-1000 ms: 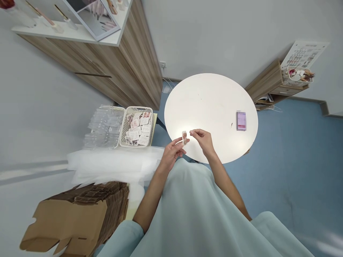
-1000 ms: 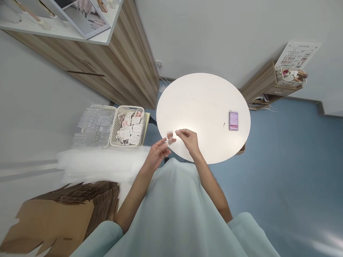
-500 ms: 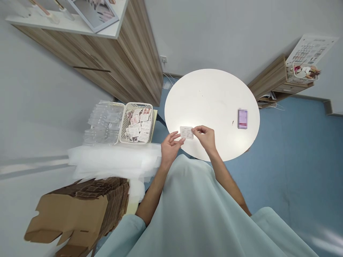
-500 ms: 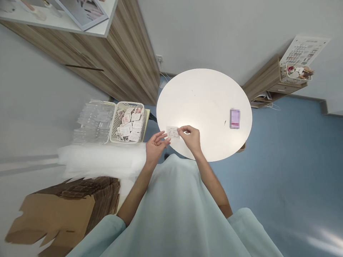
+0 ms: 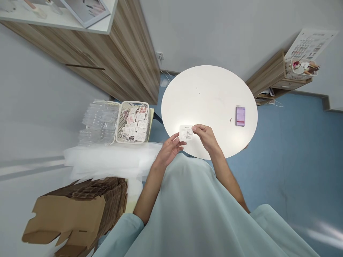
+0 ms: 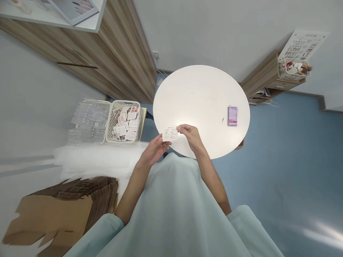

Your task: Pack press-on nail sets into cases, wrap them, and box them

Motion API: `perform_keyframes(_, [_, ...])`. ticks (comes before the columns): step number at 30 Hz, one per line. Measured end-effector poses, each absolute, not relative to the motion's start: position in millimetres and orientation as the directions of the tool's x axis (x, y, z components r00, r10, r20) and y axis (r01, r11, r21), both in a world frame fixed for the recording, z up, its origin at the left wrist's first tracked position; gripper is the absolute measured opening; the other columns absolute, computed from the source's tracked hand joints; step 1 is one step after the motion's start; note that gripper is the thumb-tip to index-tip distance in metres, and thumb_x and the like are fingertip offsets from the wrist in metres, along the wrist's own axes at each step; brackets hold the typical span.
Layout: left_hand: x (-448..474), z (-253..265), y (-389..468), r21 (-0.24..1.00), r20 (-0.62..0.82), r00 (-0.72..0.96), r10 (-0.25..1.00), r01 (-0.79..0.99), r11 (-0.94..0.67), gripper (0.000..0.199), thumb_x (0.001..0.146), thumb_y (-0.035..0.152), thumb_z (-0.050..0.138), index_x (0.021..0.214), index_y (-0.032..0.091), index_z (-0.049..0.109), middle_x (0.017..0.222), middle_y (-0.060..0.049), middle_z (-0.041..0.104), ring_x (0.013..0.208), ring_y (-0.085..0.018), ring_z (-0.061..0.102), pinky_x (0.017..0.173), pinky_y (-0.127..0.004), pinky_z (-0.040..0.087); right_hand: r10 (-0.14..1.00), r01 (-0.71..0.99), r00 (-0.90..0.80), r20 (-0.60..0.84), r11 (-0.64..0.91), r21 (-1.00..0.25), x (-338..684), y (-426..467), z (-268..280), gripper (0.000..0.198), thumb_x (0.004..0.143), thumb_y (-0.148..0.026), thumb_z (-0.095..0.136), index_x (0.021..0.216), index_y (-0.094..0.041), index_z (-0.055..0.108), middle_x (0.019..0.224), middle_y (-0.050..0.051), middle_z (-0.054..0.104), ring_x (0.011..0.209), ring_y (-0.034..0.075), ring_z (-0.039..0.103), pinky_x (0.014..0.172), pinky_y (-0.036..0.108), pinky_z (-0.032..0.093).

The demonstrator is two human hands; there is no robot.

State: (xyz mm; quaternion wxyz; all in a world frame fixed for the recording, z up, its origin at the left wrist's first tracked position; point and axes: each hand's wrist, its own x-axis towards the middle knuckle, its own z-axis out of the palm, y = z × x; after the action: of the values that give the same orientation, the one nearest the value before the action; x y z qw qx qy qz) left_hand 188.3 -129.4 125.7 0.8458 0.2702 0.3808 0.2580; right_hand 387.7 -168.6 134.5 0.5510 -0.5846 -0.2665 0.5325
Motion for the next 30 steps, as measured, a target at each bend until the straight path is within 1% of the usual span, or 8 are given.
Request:
perform_keyframes(3, [191, 130, -134, 0.620, -0.410, 0.720, 0.560, -0.231, 0.750, 0.065, 0.081, 0.057, 0.087, 0.130, 0.018, 0.072, 0.136, -0.018, 0.072, 0.109, -0.027, 0.075, 0.083, -0.031, 0.057, 0.915, -0.314, 0.217, -0.341, -0.265, -0.912, 385, -168, 134, 0.038, 0.081, -0.061, 0.082, 0.084, -0.023, 0.078, 0.090, 0.004, 0.076, 0.095, 0.023, 0.068, 0.094, 0.039, 0.055])
perform_keyframes(6, [194, 133, -137, 0.644, -0.375, 0.731, 0.570, -0.237, 0.727, 0.063, 0.084, 0.055, 0.085, 0.133, 0.017, 0.071, 0.139, -0.019, 0.071, 0.108, -0.028, 0.075, 0.085, -0.032, 0.057, 0.926, -0.340, 0.186, -0.328, -0.253, -0.906, 380, -168, 133, 0.037, 0.083, -0.060, 0.082, 0.086, -0.023, 0.078, 0.092, 0.003, 0.077, 0.096, 0.022, 0.069, 0.094, 0.037, 0.055])
perform_keyframes(9, [195, 133, -138, 0.705, -0.413, 0.658, 0.629, -0.206, 0.678, 0.059, 0.085, 0.050, 0.084, 0.131, 0.016, 0.072, 0.138, -0.019, 0.072, 0.103, -0.026, 0.076, 0.086, -0.034, 0.056, 0.913, -0.264, 0.263, -0.311, -0.242, -0.934, 376, -169, 132, 0.036, 0.082, -0.058, 0.083, 0.089, -0.023, 0.079, 0.096, 0.004, 0.078, 0.097, 0.022, 0.070, 0.094, 0.038, 0.055])
perform_keyframes(13, [197, 129, -137, 0.809, -0.462, 0.487, 0.741, -0.112, 0.577, 0.060, 0.080, 0.048, 0.087, 0.129, 0.018, 0.072, 0.136, -0.018, 0.073, 0.101, -0.026, 0.076, 0.088, -0.037, 0.057, 0.879, -0.063, 0.414, -0.235, -0.230, -0.971, 373, -173, 136, 0.033, 0.085, -0.056, 0.080, 0.090, -0.023, 0.080, 0.099, 0.004, 0.079, 0.098, 0.022, 0.071, 0.092, 0.038, 0.056])
perform_keyframes(19, [199, 122, -139, 0.903, -0.414, 0.286, 0.865, 0.011, 0.429, 0.067, 0.070, 0.042, 0.094, 0.127, 0.016, 0.070, 0.131, -0.018, 0.074, 0.102, -0.026, 0.075, 0.096, -0.044, 0.059, 0.881, 0.091, 0.457, -0.119, -0.180, -0.979, 368, -183, 153, 0.031, 0.088, -0.055, 0.078, 0.087, -0.024, 0.079, 0.092, 0.004, 0.079, 0.095, 0.023, 0.072, 0.089, 0.038, 0.056])
perform_keyframes(23, [200, 120, -143, 0.926, -0.378, 0.253, 0.891, 0.077, 0.371, 0.067, 0.071, 0.042, 0.093, 0.128, 0.016, 0.070, 0.130, -0.018, 0.074, 0.104, -0.028, 0.075, 0.094, -0.044, 0.061, 0.880, 0.126, 0.463, -0.105, -0.183, -0.975, 362, -184, 157, 0.027, 0.088, -0.051, 0.078, 0.086, -0.024, 0.079, 0.092, 0.003, 0.078, 0.094, 0.022, 0.072, 0.088, 0.038, 0.056])
perform_keyframes(27, [199, 119, -146, 0.924, -0.383, 0.233, 0.894, 0.099, 0.370, 0.065, 0.069, 0.040, 0.094, 0.126, 0.017, 0.072, 0.132, -0.017, 0.073, 0.106, -0.028, 0.074, 0.093, -0.043, 0.062, 0.867, 0.099, 0.477, -0.142, -0.214, -0.972, 360, -184, 150, 0.025, 0.088, -0.048, 0.075, 0.084, -0.023, 0.078, 0.090, 0.003, 0.078, 0.091, 0.022, 0.072, 0.085, 0.037, 0.056])
perform_keyframes(30, [197, 119, -147, 0.914, -0.406, 0.229, 0.885, 0.072, 0.400, 0.062, 0.068, 0.041, 0.095, 0.121, 0.016, 0.075, 0.123, -0.015, 0.077, 0.104, -0.026, 0.075, 0.094, -0.042, 0.061, 0.842, 0.060, 0.509, -0.179, -0.242, -0.968, 366, -184, 141, 0.027, 0.087, -0.049, 0.075, 0.082, -0.022, 0.078, 0.089, 0.003, 0.078, 0.089, 0.022, 0.072, 0.082, 0.035, 0.057])
